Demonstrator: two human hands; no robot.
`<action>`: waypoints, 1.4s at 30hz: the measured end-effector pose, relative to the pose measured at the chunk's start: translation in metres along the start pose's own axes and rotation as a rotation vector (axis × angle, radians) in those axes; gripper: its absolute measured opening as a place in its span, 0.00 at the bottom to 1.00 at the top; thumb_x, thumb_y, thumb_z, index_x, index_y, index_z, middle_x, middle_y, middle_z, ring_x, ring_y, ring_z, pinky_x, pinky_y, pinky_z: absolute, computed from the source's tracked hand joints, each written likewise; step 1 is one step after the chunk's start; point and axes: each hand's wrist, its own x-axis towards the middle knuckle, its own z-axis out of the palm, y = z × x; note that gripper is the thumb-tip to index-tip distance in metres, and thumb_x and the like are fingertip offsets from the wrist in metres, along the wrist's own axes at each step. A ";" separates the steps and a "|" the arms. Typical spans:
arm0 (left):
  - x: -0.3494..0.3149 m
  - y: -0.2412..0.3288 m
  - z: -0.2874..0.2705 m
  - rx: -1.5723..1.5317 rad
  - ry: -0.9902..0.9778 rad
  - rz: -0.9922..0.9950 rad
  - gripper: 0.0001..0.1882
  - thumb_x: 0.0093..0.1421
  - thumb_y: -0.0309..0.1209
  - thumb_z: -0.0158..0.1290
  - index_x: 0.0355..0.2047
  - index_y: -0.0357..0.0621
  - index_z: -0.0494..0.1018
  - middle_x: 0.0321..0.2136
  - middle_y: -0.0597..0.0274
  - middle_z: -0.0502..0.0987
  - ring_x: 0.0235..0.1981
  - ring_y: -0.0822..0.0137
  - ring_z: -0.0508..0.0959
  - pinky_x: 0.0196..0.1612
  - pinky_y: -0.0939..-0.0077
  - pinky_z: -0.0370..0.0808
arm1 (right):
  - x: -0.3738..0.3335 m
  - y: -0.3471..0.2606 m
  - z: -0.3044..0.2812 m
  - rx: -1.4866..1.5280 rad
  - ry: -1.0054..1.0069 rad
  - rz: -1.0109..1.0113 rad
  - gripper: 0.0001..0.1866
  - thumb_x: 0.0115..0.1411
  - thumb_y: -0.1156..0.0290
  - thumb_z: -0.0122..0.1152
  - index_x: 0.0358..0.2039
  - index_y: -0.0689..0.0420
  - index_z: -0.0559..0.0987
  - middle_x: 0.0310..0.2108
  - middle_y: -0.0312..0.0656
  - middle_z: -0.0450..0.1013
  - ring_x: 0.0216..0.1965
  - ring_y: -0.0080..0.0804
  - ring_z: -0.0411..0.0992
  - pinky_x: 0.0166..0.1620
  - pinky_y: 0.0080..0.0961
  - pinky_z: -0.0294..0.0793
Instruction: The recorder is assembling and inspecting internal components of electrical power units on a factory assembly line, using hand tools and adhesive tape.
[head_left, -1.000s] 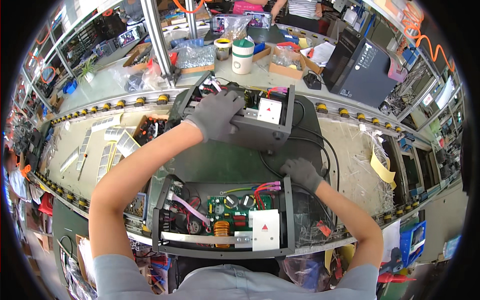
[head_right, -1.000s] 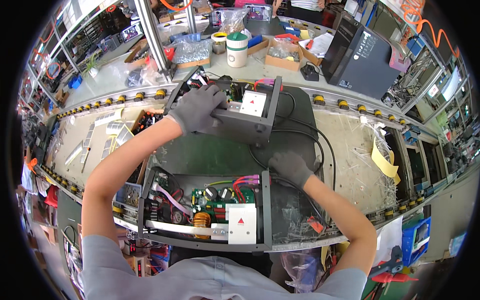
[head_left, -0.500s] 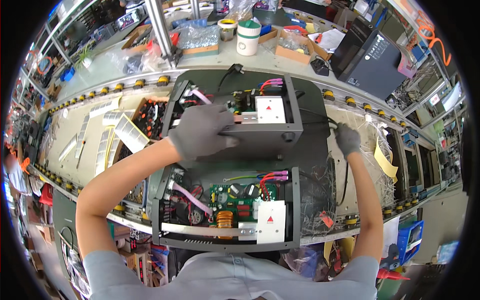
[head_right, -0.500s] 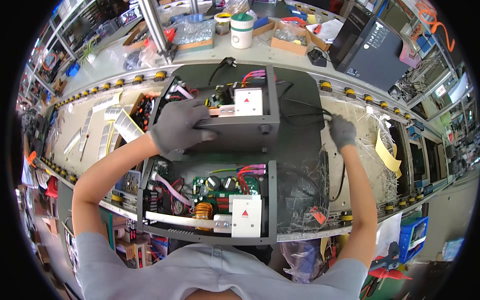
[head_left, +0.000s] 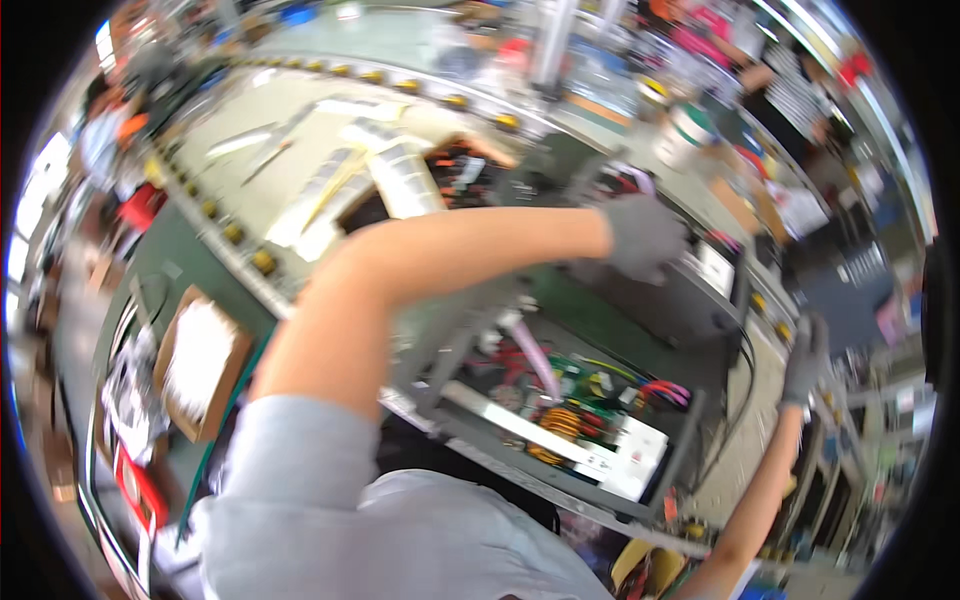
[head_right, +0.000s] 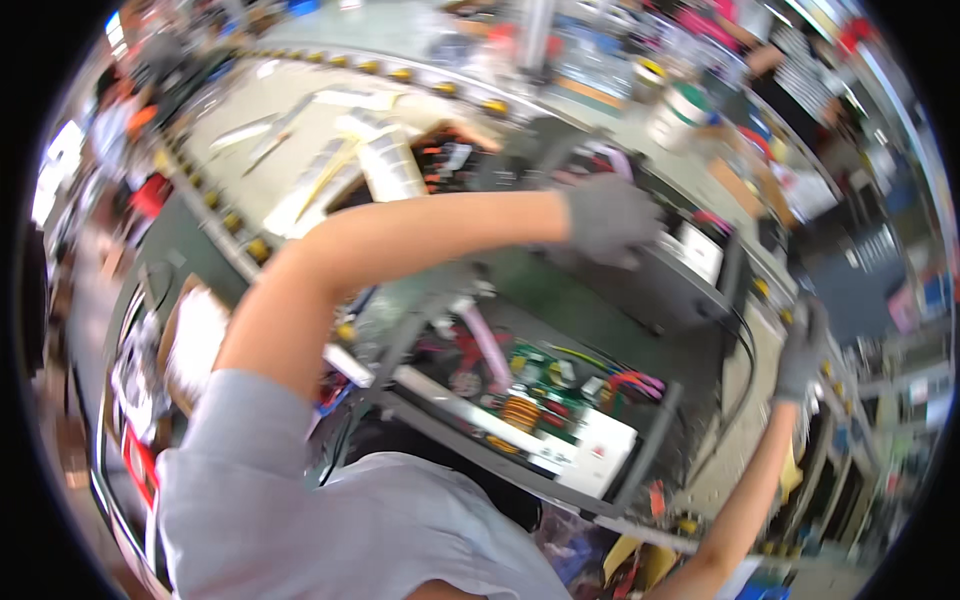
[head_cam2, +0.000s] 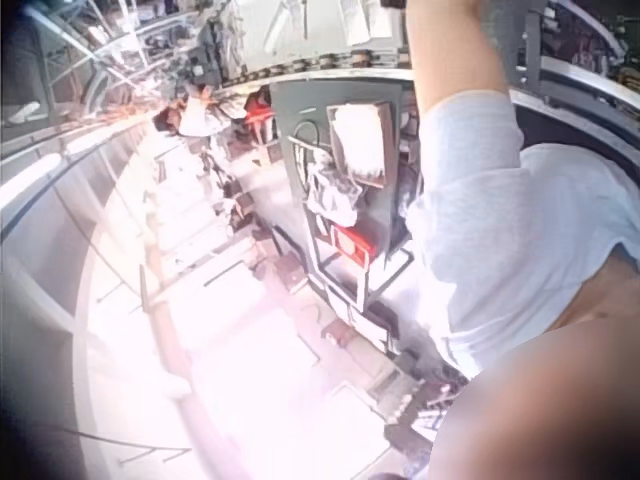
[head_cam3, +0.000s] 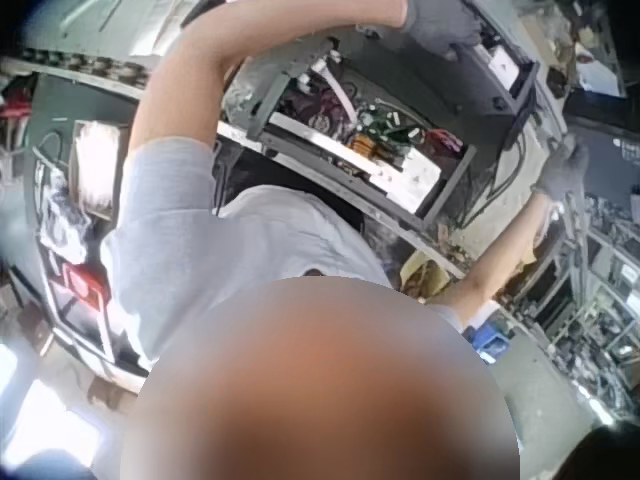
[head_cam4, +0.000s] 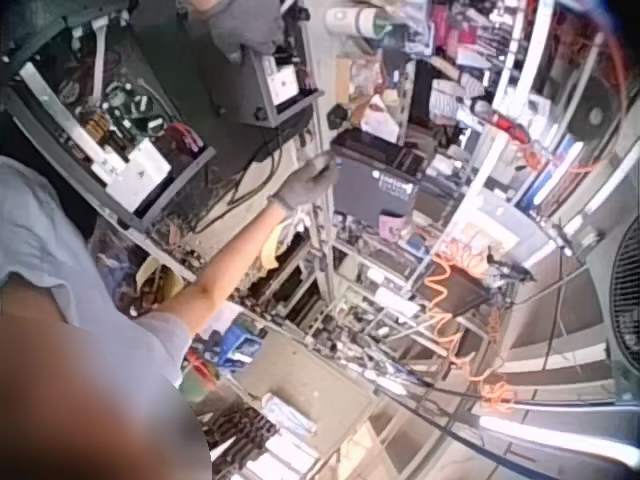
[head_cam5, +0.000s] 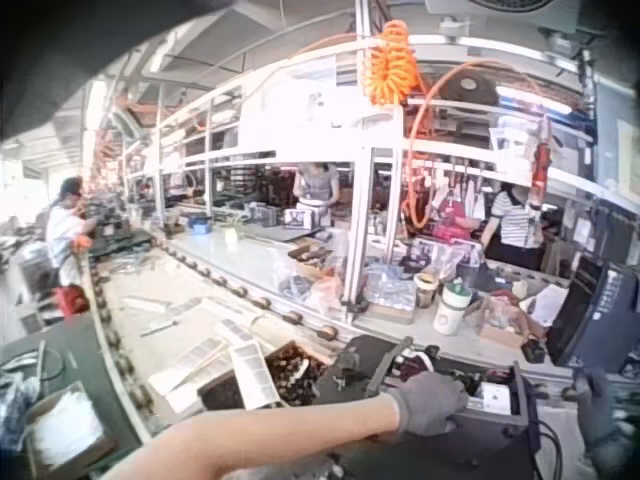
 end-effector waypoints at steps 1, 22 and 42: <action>-0.003 -0.003 0.000 -0.047 -0.015 -0.060 0.18 0.47 0.45 0.57 0.33 0.46 0.76 0.32 0.56 0.75 0.38 0.53 0.76 0.39 0.58 0.73 | -0.003 -0.057 0.006 0.011 -0.038 -0.075 0.13 0.60 0.73 0.51 0.43 0.64 0.74 0.38 0.46 0.73 0.42 0.35 0.71 0.47 0.26 0.69; -0.334 -0.197 0.077 -0.238 0.419 -1.957 0.50 0.42 0.49 0.64 0.60 0.38 0.54 0.53 0.45 0.68 0.54 0.54 0.71 0.53 0.66 0.68 | -0.013 -0.116 0.088 -0.293 -0.333 -0.675 0.22 0.54 0.53 0.56 0.39 0.59 0.74 0.31 0.48 0.65 0.34 0.49 0.65 0.36 0.39 0.64; -0.118 0.045 -0.126 -0.412 0.623 -0.369 0.17 0.48 0.38 0.62 0.40 0.56 0.79 0.54 0.50 0.64 0.56 0.54 0.62 0.55 0.66 0.62 | 0.008 -0.278 0.075 0.126 -0.070 -0.639 0.13 0.49 0.74 0.57 0.39 0.53 0.78 0.34 0.42 0.73 0.31 0.43 0.73 0.35 0.33 0.71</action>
